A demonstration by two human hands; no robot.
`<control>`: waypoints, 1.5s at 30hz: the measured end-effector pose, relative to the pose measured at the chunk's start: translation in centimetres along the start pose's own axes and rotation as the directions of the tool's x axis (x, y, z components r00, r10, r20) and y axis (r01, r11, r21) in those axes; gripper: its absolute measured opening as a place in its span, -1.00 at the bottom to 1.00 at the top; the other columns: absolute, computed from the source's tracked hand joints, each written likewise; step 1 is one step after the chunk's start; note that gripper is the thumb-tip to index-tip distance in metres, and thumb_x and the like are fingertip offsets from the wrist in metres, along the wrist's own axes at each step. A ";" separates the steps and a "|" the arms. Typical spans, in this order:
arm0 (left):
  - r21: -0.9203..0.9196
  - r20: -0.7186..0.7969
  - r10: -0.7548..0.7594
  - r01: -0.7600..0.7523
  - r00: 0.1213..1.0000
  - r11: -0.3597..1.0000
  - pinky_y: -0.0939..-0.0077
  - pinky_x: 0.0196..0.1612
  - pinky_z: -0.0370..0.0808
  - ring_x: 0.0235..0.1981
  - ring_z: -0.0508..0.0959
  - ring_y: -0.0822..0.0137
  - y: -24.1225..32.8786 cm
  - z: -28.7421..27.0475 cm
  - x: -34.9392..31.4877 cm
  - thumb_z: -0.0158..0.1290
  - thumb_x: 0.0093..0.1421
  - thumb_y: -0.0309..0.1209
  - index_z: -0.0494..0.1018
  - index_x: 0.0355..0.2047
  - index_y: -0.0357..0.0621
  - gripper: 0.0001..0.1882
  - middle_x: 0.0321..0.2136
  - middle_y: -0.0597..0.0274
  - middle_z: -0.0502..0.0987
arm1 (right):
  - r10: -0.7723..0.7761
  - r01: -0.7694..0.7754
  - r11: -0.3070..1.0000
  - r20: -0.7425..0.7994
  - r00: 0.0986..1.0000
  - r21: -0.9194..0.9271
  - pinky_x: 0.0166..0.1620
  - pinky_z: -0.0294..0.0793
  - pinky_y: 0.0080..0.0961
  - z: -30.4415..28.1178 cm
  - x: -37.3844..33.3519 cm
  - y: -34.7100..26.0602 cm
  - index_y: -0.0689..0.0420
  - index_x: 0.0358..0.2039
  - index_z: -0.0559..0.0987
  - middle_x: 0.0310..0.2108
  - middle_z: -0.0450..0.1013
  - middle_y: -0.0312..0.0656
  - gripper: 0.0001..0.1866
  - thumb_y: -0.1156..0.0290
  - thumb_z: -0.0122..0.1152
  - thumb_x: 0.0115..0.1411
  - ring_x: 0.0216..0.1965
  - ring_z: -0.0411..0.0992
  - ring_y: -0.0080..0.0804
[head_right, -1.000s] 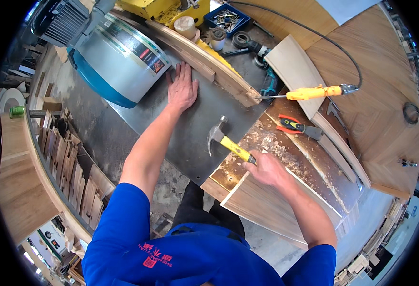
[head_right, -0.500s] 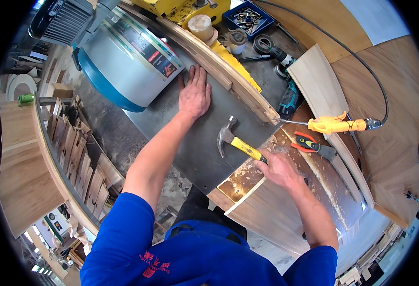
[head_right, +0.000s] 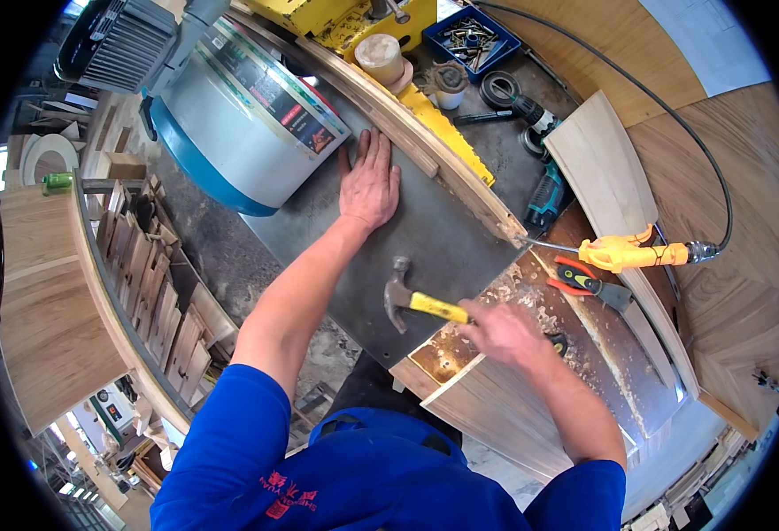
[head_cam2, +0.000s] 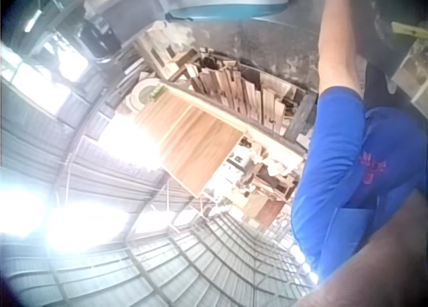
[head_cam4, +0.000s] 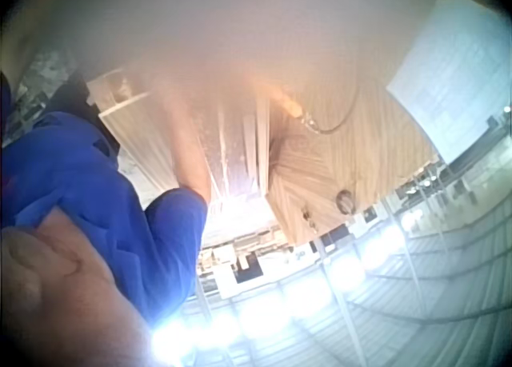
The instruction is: The person measures a wooden panel with a ruler, then uses a hammer and a nail gun to attach a thin wooden strip to its edge. They repeat this process on multiple panels, moving them between a workbench and a sanding machine, and stacking the finished pieces.
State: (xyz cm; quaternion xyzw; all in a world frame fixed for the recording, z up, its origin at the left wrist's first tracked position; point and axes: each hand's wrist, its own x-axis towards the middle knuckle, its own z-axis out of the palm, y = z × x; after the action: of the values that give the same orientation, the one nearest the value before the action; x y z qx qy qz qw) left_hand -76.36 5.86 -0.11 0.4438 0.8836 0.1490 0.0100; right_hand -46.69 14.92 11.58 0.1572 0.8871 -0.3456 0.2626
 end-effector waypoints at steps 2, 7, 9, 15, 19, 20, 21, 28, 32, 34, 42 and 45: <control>-0.002 0.004 -0.001 0.001 1.000 1.000 -0.19 0.42 -0.09 0.43 0.11 0.05 0.0 0.0 -0.2 -0.09 0.31 -0.25 0.09 0.38 -0.25 -0.32 0.40 -0.05 0.13 | 0.178 -0.179 0.978 0.015 0.984 0.104 -0.13 0.56 -0.05 -1.2 0.8 1.6 -0.04 0.16 0.50 -0.36 0.61 0.02 -0.51 0.04 0.16 0.27 -0.31 0.60 0.00; -0.007 0.010 -0.007 0.007 1.000 1.000 -0.20 0.42 -0.09 0.43 0.11 0.06 0.1 0.0 0.0 -0.09 0.31 -0.25 0.08 0.38 -0.25 -0.32 0.40 -0.05 0.13 | 0.237 -0.180 0.953 -0.229 0.944 0.245 -0.23 0.57 -0.12 1.2 0.9 2.8 0.04 0.17 0.49 -0.45 0.59 0.05 -0.48 0.06 0.15 0.28 -0.38 0.59 0.02; 0.008 0.021 -0.015 0.015 1.000 1.000 -0.20 0.43 -0.10 0.44 0.09 0.11 0.2 -0.1 0.0 -0.10 0.32 -0.23 0.10 0.38 -0.25 -0.33 0.41 0.00 0.12 | 0.188 -0.158 0.957 -0.103 0.977 0.244 -0.28 0.56 -0.06 0.8 0.7 0.8 0.03 0.15 0.47 -0.51 0.55 0.08 -0.52 0.07 0.13 0.30 -0.41 0.58 0.07; 0.017 0.039 -0.021 0.021 0.999 1.000 -0.20 0.43 -0.09 0.45 0.08 0.13 0.4 -0.1 0.0 -0.10 0.33 -0.22 0.11 0.38 -0.24 -0.34 0.41 0.01 0.11 | -0.025 0.032 0.999 0.188 0.982 -0.037 -0.28 0.57 -0.05 0.3 0.6 -2.4 -0.01 0.06 0.47 -0.55 0.53 0.00 -0.60 0.07 0.12 0.32 -0.41 0.57 0.00; -0.001 0.030 -0.026 0.026 0.999 1.000 -0.20 0.43 -0.10 0.45 0.08 0.13 0.3 -0.5 0.2 -0.09 0.32 -0.22 0.10 0.38 -0.24 -0.33 0.41 0.01 0.11 | 0.217 -0.173 0.952 -0.159 0.963 0.252 -0.21 0.56 -0.09 0.6 1.5 2.5 0.04 0.12 0.50 -0.47 0.57 0.06 -0.52 0.06 0.16 0.28 -0.35 0.59 0.02; 0.003 0.033 -0.029 0.028 0.999 1.000 -0.20 0.43 -0.10 0.45 0.08 0.13 0.2 -0.5 0.1 -0.09 0.32 -0.22 0.10 0.38 -0.24 -0.33 0.41 0.01 0.11 | 0.328 -0.247 0.920 -0.255 0.910 0.303 -0.20 0.55 -0.09 0.8 1.5 2.9 0.05 0.14 0.50 -0.45 0.58 0.08 -0.50 0.06 0.17 0.27 -0.34 0.59 0.03; 0.005 0.037 -0.028 0.028 0.999 1.000 -0.19 0.43 -0.11 0.45 0.08 0.12 0.3 -0.3 0.0 -0.09 0.31 -0.22 0.10 0.38 -0.24 -0.32 0.41 0.01 0.11 | 0.307 -0.222 0.918 -0.234 0.922 0.329 -0.17 0.55 -0.09 0.9 1.5 2.3 0.07 0.21 0.46 -0.43 0.58 0.10 -0.44 0.06 0.16 0.27 -0.31 0.59 0.05; -0.053 0.022 -0.012 0.014 1.000 0.998 -0.20 0.43 -0.11 0.44 0.10 0.04 0.2 -0.1 0.0 -0.07 0.29 -0.27 0.08 0.38 -0.26 -0.31 0.40 -0.03 0.14 | 0.215 -0.192 0.953 -0.076 0.974 0.234 -0.15 0.54 -0.03 1.2 0.7 -0.7 0.00 0.17 0.47 -0.35 0.59 0.09 -0.48 0.03 0.14 0.28 -0.26 0.57 0.12; -0.119 0.051 -0.027 0.032 0.998 0.992 -0.18 0.43 -0.13 0.43 0.11 0.01 0.6 -1.0 0.2 -0.04 0.27 -0.32 0.14 0.35 -0.17 -0.35 0.37 -0.09 0.19 | 0.181 -0.171 0.967 -0.037 0.983 0.191 -0.18 0.53 0.00 0.7 0.0 -1.0 -0.03 0.16 0.48 -0.36 0.58 0.09 -0.51 0.02 0.13 0.30 -0.27 0.56 0.11; -0.152 0.114 -0.074 0.092 0.991 0.984 -0.21 0.42 -0.15 0.43 0.10 -0.02 1.1 -1.8 0.5 -0.02 0.25 -0.34 0.15 0.35 -0.15 -0.34 0.36 -0.12 0.19 | 0.172 -0.158 0.975 -0.077 0.982 0.159 -0.23 0.52 0.02 1.0 -0.9 -0.4 -0.06 0.13 0.49 -0.46 0.56 0.05 -0.53 -0.01 0.12 0.30 -0.34 0.55 0.12; 0.040 0.056 0.038 -0.040 0.998 0.998 -0.21 0.43 -0.18 0.45 0.05 0.01 0.6 -0.1 0.2 -0.18 0.35 -0.22 -0.01 0.43 -0.27 -0.30 0.42 -0.05 0.09 | 0.177 -0.089 0.864 -0.134 0.975 0.496 -0.17 0.55 -0.16 1.0 -6.8 2.6 -0.07 0.08 0.60 -0.34 0.60 0.07 -0.53 0.02 0.26 0.23 -0.32 0.56 0.04; 0.034 0.058 0.025 -0.027 0.998 0.999 -0.19 0.44 -0.18 0.46 0.04 0.03 0.9 -0.3 0.2 -0.19 0.36 -0.23 -0.01 0.43 -0.27 -0.30 0.42 -0.05 0.08 | 0.281 0.005 0.727 -0.304 0.910 0.687 -0.12 0.55 -0.41 0.7 -7.8 2.6 0.03 0.08 0.61 -0.28 0.64 -0.10 -0.53 0.10 0.33 0.20 -0.25 0.60 -0.39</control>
State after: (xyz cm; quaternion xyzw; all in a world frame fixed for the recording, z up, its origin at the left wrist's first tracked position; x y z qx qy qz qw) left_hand -75.80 6.48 0.42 0.4593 0.8796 0.1209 0.0261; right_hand -38.93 15.57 14.25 0.3733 0.7205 -0.5836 0.0325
